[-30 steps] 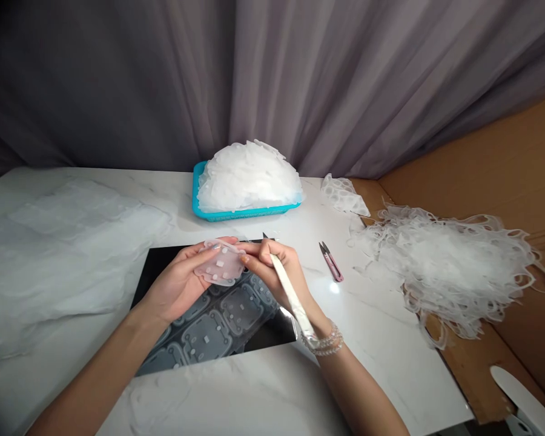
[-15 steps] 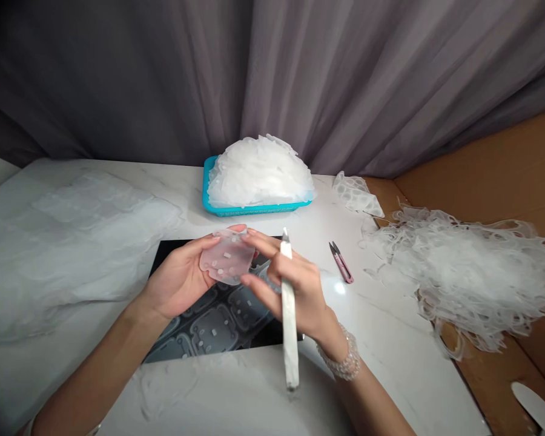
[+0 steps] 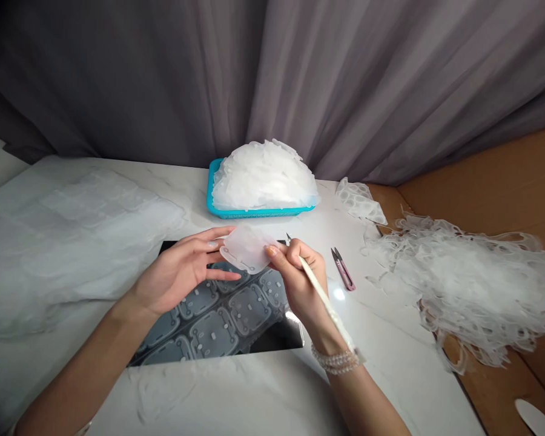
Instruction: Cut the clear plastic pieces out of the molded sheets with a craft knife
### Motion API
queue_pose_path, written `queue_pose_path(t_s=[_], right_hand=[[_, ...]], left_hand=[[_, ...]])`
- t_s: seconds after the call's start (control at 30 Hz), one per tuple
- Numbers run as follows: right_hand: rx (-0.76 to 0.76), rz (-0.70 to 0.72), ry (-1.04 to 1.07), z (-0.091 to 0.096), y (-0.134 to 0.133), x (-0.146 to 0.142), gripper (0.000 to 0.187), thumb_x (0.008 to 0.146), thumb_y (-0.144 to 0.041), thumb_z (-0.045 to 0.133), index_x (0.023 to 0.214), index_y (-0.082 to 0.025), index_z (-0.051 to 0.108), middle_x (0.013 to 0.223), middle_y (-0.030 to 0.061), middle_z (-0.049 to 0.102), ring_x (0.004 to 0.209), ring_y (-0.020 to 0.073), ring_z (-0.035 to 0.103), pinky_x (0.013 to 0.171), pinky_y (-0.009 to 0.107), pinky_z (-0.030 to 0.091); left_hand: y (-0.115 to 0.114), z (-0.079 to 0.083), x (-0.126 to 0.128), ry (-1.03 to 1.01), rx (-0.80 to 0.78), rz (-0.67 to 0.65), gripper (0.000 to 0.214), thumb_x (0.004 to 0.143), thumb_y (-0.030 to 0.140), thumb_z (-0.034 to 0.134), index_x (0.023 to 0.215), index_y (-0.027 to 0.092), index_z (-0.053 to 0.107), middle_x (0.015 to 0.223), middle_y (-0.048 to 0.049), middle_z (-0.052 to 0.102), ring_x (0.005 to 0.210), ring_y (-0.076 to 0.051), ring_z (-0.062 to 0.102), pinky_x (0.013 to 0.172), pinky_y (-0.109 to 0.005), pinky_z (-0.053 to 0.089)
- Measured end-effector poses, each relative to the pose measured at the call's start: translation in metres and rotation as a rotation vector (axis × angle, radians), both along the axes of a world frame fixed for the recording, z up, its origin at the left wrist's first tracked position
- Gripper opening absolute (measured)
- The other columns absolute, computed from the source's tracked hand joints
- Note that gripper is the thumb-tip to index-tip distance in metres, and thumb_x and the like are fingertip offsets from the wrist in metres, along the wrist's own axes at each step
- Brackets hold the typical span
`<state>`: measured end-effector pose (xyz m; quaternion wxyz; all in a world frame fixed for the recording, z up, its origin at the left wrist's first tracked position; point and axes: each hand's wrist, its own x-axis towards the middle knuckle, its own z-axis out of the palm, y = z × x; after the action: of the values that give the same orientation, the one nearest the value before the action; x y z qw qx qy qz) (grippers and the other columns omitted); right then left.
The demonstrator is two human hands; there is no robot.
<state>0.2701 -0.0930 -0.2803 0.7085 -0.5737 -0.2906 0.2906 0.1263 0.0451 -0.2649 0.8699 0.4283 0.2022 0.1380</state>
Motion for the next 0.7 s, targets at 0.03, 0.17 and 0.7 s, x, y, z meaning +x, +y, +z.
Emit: queue_pose_path(t_s=[0.03, 0.17, 0.7], right_hand=[[0.018, -0.002, 0.099, 0.0, 0.001, 0.002, 0.057, 0.078, -0.028, 0.078, 0.058, -0.022, 0.025, 0.054, -0.0062, 0.042, 0.055, 0.0083, 0.045, 0.054, 0.019, 0.044], [0.031, 0.033, 0.3, -0.001, 0.004, 0.005, 0.058, 0.072, -0.026, 0.082, 0.057, -0.021, 0.027, 0.058, -0.0057, 0.042, 0.058, 0.008, 0.046, 0.056, 0.017, 0.048], [0.095, -0.319, 0.043, 0.012, 0.013, 0.051, 0.054, 0.072, -0.03, 0.08, 0.061, -0.021, 0.027, 0.058, -0.0084, 0.037, 0.059, 0.0078, 0.044, 0.063, 0.02, 0.046]], left_hand=[[0.001, -0.001, -0.001, 0.009, 0.049, -0.022, 0.036, 0.086, 0.025, 0.065, 0.121, 0.019, 0.069, 0.12, -0.0116, 0.07, 0.109, -0.03, 0.065, 0.082, -0.042, 0.061], [0.001, 0.0, -0.002, 0.034, 0.108, -0.07, 0.04, 0.086, 0.022, 0.069, 0.126, 0.018, 0.067, 0.115, -0.0114, 0.074, 0.105, -0.026, 0.069, 0.086, -0.036, 0.059], [0.006, -0.004, -0.004, 0.178, 0.072, 0.058, 0.044, 0.092, 0.037, 0.062, 0.134, 0.023, 0.058, 0.13, -0.0112, 0.066, 0.114, -0.029, 0.066, 0.09, -0.039, 0.059]])
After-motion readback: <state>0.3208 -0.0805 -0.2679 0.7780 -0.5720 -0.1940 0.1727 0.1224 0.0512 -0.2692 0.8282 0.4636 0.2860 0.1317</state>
